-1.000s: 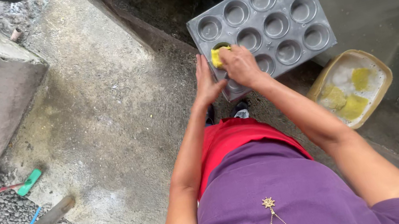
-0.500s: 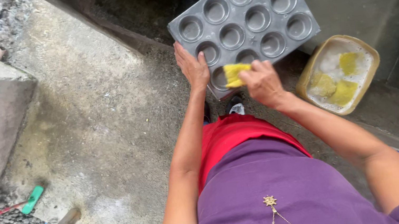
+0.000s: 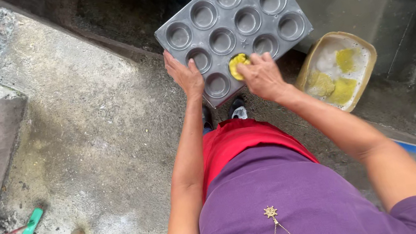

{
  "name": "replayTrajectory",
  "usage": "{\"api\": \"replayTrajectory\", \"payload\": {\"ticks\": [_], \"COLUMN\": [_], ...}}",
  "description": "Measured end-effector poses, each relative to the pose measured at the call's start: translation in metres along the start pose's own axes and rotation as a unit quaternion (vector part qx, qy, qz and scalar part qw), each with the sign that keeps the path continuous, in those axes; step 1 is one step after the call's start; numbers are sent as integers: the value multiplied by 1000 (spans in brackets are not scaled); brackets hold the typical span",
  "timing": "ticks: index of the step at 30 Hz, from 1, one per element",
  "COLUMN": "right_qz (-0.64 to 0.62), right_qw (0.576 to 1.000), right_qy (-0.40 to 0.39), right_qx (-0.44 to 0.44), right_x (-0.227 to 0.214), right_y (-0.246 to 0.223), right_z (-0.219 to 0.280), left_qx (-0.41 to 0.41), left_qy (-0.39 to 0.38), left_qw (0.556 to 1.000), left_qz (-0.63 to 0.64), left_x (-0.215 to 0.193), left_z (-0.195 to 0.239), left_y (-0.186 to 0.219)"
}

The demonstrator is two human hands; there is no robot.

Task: The person washes two metal muffin trays in an outdoor concrete sink using a yellow sponge and water. They scrub the inside of the cups and the surface of the trays, rinsing them under running water.

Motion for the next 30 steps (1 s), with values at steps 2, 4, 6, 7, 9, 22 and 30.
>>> {"api": "replayTrajectory", "payload": {"ticks": [2, 4, 6, 7, 9, 22, 30], "right_qz": [49, 72, 73, 74, 43, 51, 2], "right_qw": [998, 994, 990, 987, 988, 971, 982], "right_qy": [-21, -12, 35, 59, 70, -28, 12], "right_qx": [29, 79, 115, 132, 131, 232, 188], "right_x": [0, 3, 6, 7, 12, 2, 10], "right_y": [22, 40, 46, 48, 45, 60, 77], "right_z": [10, 14, 12, 11, 10, 23, 30], "left_qx": [1, 16, 10, 8, -1, 6, 5], "left_qy": [-2, -3, 0, 2, 1, -1, 0], "left_qw": [1000, 1000, 1000, 1000, 1000, 1000, 1000], "left_qz": [-3, -25, -20, -17, -16, 5, 12], "left_x": [0, 0, -2, -1, -2, 0, -2], "left_z": [-1, -1, 0, 1, 3, -1, 1], "left_y": [2, 4, 4, 5, 5, -1, 2]}}
Point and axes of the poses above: each hand's wrist, its own z-axis away from the middle knuckle, its own x-axis out of the palm, y = z × x, the point moved 4 cm from there along -z, towards the middle knuckle, and after that the axes turned 15 degrees about y, right-handed, at the moved point
